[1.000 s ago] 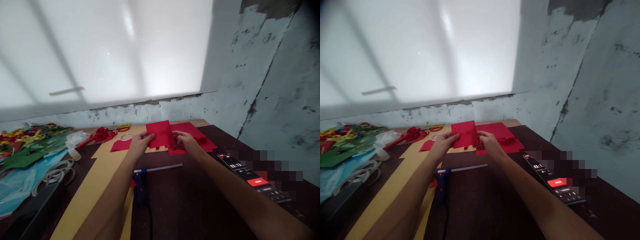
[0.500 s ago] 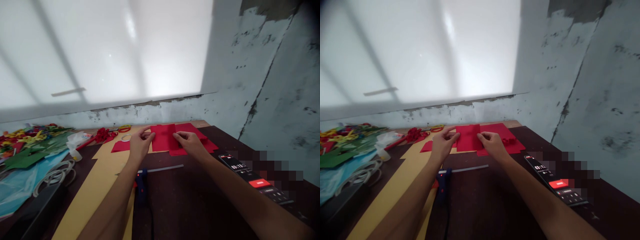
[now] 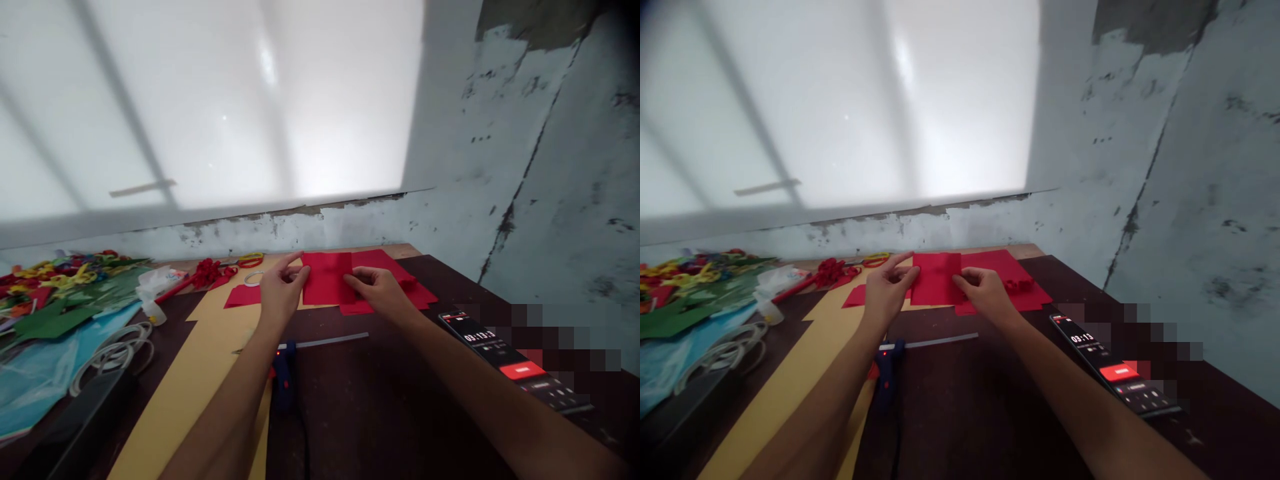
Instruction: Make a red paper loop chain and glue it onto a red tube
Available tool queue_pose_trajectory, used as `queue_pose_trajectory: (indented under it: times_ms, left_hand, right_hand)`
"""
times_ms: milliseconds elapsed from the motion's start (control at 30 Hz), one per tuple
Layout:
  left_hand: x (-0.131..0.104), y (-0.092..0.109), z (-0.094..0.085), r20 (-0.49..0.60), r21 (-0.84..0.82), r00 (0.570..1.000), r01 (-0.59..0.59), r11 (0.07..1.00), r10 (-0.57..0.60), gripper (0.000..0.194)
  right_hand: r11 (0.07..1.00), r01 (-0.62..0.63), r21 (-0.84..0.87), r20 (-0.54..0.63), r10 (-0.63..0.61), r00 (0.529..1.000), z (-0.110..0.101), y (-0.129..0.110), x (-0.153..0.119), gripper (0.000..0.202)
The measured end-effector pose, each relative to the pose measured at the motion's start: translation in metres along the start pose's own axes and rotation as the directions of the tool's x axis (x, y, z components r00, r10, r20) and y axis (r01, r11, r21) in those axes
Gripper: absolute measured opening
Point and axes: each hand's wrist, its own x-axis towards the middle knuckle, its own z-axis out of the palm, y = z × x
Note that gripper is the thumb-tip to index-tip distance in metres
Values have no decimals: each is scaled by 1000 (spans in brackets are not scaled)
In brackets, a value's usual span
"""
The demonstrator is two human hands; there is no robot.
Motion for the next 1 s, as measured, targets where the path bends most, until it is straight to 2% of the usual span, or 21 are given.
queue_pose_trajectory:
  times_ms: [67, 133, 200, 267, 433, 567, 700, 833, 1000]
  left_hand:
    - [1, -1, 0, -3, -51, 999, 31, 998, -32, 46]
    - [4, -1, -1, 17, -226, 989, 147, 963, -147, 43]
    - [6, -2, -1, 101, -438, 958, 284, 853, -267, 40]
    - [7, -1, -2, 204, -541, 933, 360, 760, -297, 37]
    - [1, 1, 4, 391, -491, 896, 397, 775, -211, 43]
    - [-4, 3, 8, 424, -368, 880, 384, 847, -214, 51]
    - [-7, 3, 9, 503, -305, 849, 352, 885, -164, 49]
    - [-6, 1, 10, 480, -287, 871, 270, 919, -106, 44]
    - [-4, -2, 12, 410, -382, 908, 253, 889, -83, 37]
  right_hand:
    - [1000, 11, -2, -4, -11, 1000, 0, 0, 0, 34]
    - [1000, 19, 4, -4, -19, 1000, 0, -1, 0, 34]
    - [1000, 17, 9, -1, -17, 1000, 0, -1, 0, 35]
    - [1000, 10, 13, 4, -10, 1000, 1, -2, -1, 36]
    - [998, 26, 51, 81, -30, 996, 3, -7, -4, 35]
    - [994, 56, 91, 171, -70, 983, 6, -9, -7, 37]
    - [994, 59, 97, 228, -80, 970, 9, -11, -9, 39]
    - [993, 72, 94, 202, -89, 975, 9, -9, -8, 38]
    - [991, 35, 132, 183, -59, 981, 8, -7, -7, 43]
